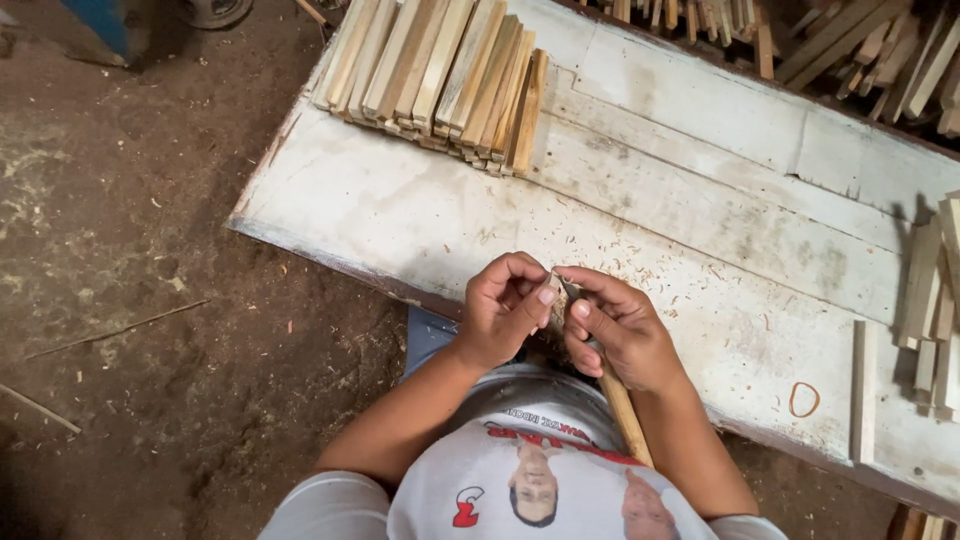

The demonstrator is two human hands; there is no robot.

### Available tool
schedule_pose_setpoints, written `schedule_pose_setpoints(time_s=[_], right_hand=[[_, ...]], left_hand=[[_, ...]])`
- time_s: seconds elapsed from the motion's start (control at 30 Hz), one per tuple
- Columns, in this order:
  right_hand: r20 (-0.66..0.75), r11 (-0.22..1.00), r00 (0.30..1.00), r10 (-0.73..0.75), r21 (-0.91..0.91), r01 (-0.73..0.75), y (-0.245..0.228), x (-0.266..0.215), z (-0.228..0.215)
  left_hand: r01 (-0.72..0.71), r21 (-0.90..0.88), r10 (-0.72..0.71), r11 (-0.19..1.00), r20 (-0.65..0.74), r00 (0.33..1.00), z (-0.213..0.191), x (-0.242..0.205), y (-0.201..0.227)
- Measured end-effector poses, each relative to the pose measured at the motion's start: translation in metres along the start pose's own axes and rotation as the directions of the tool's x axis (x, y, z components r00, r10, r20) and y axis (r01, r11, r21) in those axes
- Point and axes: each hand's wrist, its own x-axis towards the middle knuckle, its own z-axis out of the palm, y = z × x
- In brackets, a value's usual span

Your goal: The person is using a small blade to scrape and clean the ends of thin wooden sticks, likely preparing them for assembly.

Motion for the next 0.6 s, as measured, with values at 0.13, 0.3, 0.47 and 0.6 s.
schedule_pose_setpoints(time_s=[0.13, 0.3, 0.47, 0.6], right_hand=[[-0.041, 0.998, 0.999, 0.018, -0.064, -0.021, 0.004, 0.004, -0.032], [0.071, 0.993, 0.997, 0.039, 0.112, -0.047, -0.011, -0.003, -0.001], [0.068, 0.983, 0.996, 0.056, 0.169, -0.067, 0.001, -0.005, 0.003], [0.026, 0.988, 0.997, 0.069, 0.136, -0.072, 0.019, -0.002, -0.021]], left_hand=[[0.001, 0.020, -0.002, 1.000, 0.070, 0.998, 0.004, -0.005, 0.013], [0.035, 0.219, -0.056, 0.975, 0.093, 0.994, -0.005, 0.000, 0.015], [-0.035, 0.378, -0.034, 0.925, 0.173, 0.984, -0.003, 0.011, 0.029], [-0.013, 0.313, -0.044, 0.950, 0.173, 0.984, -0.001, 0.009, 0.036]])
